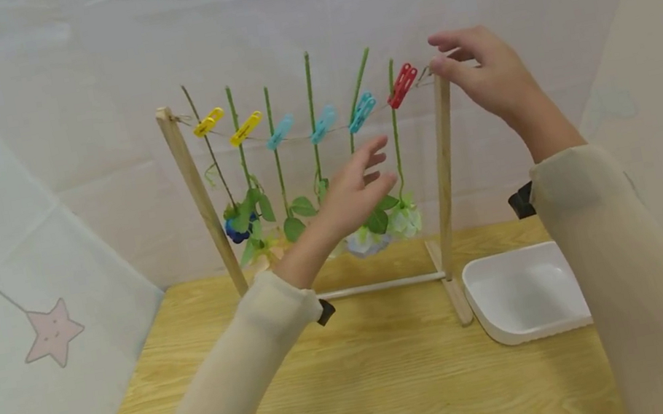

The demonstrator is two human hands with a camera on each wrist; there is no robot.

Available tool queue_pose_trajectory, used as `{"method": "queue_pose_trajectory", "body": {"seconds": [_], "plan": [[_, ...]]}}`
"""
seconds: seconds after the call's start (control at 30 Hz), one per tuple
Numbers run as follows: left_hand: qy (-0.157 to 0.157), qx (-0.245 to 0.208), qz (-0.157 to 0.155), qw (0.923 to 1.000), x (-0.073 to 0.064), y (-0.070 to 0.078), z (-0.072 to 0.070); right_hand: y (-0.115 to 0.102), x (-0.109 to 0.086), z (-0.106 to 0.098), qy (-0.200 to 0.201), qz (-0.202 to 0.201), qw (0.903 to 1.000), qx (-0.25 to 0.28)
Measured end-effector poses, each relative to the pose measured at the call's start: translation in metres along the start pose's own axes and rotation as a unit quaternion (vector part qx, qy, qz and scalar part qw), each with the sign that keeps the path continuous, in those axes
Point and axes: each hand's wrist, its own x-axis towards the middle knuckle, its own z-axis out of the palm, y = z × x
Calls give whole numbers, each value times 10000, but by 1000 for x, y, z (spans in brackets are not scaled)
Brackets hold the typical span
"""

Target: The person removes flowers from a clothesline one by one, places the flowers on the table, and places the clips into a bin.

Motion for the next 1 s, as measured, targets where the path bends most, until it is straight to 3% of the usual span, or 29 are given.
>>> {"method": "queue_pose_trajectory", "body": {"seconds": [0.27,0.47,0.63,1.0], "plan": [[184,-182,-115,9996,14,2,8,-1,5,2,-233,42,9995,-191],[238,-66,-274,9993,26,1,13,-5,12,2,-356,240,9989,-201],[187,-13,-448,9988,31,2,18,-5,13,3,-405,388,9984,43],[328,-103,-644,9973,40,0,31,3,16,1,-556,185,9961,664]]}}
